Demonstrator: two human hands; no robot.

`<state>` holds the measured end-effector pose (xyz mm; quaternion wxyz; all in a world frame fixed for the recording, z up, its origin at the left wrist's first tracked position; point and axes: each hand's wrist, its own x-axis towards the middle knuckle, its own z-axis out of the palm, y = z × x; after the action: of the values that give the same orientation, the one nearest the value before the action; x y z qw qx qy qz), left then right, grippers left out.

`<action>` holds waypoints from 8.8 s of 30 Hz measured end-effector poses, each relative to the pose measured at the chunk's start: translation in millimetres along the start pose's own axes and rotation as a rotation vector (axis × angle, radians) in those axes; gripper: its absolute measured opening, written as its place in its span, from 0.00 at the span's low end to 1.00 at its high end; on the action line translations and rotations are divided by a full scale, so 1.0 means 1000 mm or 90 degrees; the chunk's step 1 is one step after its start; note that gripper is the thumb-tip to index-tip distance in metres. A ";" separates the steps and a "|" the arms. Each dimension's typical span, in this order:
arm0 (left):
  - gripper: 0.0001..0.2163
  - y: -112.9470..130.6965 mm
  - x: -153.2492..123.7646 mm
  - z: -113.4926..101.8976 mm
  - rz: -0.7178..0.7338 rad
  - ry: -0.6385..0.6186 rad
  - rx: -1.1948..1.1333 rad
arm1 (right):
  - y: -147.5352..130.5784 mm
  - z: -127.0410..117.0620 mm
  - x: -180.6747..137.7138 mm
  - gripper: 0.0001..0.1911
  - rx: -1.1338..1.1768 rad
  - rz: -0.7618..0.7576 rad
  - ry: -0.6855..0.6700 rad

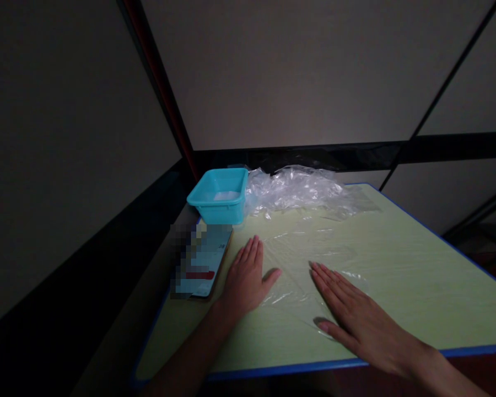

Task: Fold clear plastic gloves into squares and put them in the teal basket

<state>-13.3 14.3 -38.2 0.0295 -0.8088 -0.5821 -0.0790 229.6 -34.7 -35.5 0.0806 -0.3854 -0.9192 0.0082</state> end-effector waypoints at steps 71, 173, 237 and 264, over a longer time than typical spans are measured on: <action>0.28 -0.007 -0.014 -0.008 0.079 -0.018 -0.047 | 0.001 -0.001 0.003 0.38 0.027 -0.015 0.017; 0.30 0.106 -0.052 -0.019 0.108 0.040 -0.195 | -0.017 0.007 -0.004 0.37 -0.005 0.063 0.069; 0.32 0.088 -0.112 -0.006 0.052 0.151 0.064 | -0.022 -0.003 -0.003 0.31 0.027 0.094 0.031; 0.36 0.045 -0.098 0.002 0.069 0.104 -0.019 | -0.018 0.001 -0.003 0.31 0.014 0.076 0.014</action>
<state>-0.9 -91.8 -54.1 0.0688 -0.8302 -0.5320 -0.1514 218.6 -49.9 -35.5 0.0947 -0.4388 -0.8934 0.0191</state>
